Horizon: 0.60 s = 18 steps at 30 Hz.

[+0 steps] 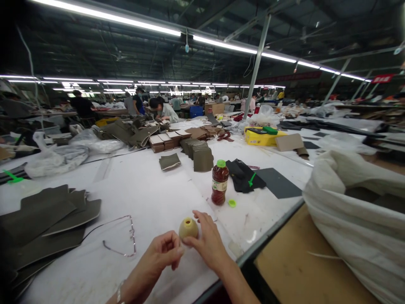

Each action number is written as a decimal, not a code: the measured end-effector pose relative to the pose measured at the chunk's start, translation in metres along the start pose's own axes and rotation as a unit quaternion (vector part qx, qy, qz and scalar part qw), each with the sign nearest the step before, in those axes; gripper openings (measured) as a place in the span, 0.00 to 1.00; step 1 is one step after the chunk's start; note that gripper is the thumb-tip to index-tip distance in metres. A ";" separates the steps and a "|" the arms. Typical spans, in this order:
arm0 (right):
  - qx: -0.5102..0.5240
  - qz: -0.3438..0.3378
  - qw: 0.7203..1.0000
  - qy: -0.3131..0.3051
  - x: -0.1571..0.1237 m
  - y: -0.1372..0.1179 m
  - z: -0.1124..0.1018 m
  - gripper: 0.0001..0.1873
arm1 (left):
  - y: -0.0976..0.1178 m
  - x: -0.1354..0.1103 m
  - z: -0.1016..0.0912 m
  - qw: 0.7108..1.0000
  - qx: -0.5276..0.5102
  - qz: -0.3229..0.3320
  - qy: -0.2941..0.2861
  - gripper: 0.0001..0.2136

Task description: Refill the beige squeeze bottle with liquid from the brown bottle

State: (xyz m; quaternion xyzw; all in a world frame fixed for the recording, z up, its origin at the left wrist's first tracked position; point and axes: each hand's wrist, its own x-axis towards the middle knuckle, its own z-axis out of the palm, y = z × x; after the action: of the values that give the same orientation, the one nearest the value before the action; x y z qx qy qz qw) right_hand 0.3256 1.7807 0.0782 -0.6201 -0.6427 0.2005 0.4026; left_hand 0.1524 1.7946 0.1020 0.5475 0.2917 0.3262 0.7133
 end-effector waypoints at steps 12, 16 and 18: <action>0.036 0.021 0.999 0.019 -0.023 -0.012 -0.054 0.14 | -0.036 -0.012 0.070 0.962 0.255 -0.049 -0.089 0.11; 0.048 0.072 0.995 0.046 -0.037 -0.022 -0.061 0.20 | -0.048 -0.013 0.082 0.933 0.341 -0.064 -0.095 0.13; 0.059 0.096 0.992 0.049 -0.045 -0.023 -0.061 0.23 | -0.059 -0.014 0.086 0.929 0.343 -0.069 -0.117 0.06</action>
State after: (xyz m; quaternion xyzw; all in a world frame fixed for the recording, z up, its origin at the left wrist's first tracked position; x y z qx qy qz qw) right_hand 0.3535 1.7192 0.1203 -0.6634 -0.5466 0.2455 0.4482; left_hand 0.2190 1.7218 0.0651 0.7718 0.3371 0.0897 0.5316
